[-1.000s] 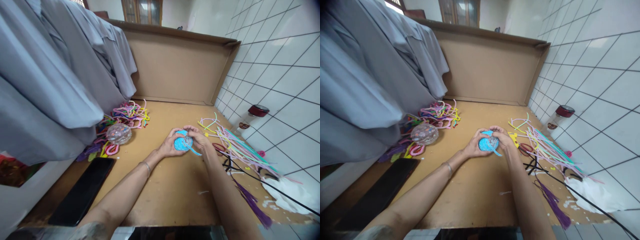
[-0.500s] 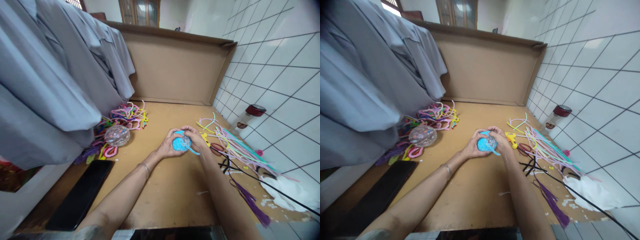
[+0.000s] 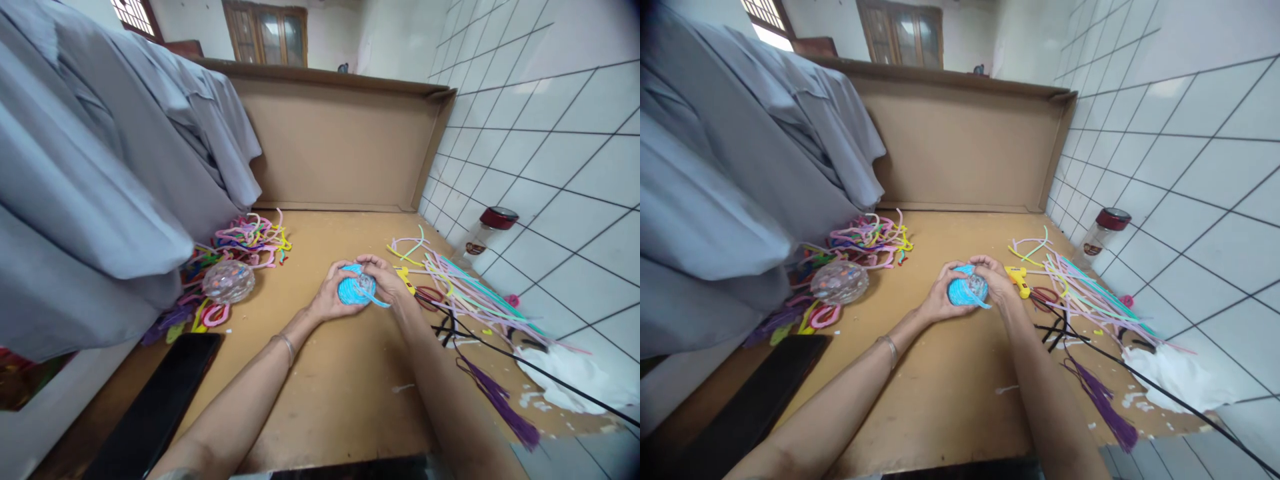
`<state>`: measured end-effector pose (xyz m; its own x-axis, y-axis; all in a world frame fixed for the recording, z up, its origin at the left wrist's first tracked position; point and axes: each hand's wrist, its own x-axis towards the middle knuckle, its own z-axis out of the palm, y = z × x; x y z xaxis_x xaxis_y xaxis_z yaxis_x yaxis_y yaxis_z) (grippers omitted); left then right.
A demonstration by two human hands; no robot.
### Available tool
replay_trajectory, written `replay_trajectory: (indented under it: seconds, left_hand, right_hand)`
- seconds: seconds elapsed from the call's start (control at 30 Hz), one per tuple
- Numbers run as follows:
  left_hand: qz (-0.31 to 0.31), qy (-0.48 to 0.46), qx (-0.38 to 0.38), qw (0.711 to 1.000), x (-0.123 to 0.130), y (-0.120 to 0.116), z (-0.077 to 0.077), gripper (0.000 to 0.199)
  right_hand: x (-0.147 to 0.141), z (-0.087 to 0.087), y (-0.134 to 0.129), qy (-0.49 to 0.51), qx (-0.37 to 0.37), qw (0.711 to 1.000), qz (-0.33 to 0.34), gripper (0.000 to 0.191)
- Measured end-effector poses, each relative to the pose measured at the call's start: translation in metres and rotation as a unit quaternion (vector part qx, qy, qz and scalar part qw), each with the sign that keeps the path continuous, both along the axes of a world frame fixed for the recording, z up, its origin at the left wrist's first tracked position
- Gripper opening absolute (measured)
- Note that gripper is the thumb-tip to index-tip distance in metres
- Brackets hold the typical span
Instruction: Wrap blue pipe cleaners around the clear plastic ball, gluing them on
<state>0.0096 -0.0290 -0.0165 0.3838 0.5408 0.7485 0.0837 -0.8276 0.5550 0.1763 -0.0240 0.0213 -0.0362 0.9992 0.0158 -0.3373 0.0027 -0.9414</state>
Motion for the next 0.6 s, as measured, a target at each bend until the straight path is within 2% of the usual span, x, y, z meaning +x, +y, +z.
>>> replay_trajectory:
  seconds: [0.17, 0.3, 0.6]
  left_hand:
    - [0.016, -0.004, -0.016, 1.0, -0.0019, 0.0017, -0.0015, 0.063]
    - [0.035, 0.001, -0.039, 0.999, -0.0026, 0.0042, -0.0064, 0.067]
    - [0.042, 0.003, -0.046, 0.998, -0.0026, 0.005, -0.0071, 0.067]
  right_hand:
    - [0.001, -0.0011, 0.0012, 0.035, -0.005, 0.999, 0.006, 0.022]
    - [0.0037, -0.0015, -0.0007, 0.042, -0.001, 0.999, 0.025, 0.029]
    - [-0.0009, -0.0007, -0.0005, 0.052, -0.024, 0.998, 0.008, 0.027]
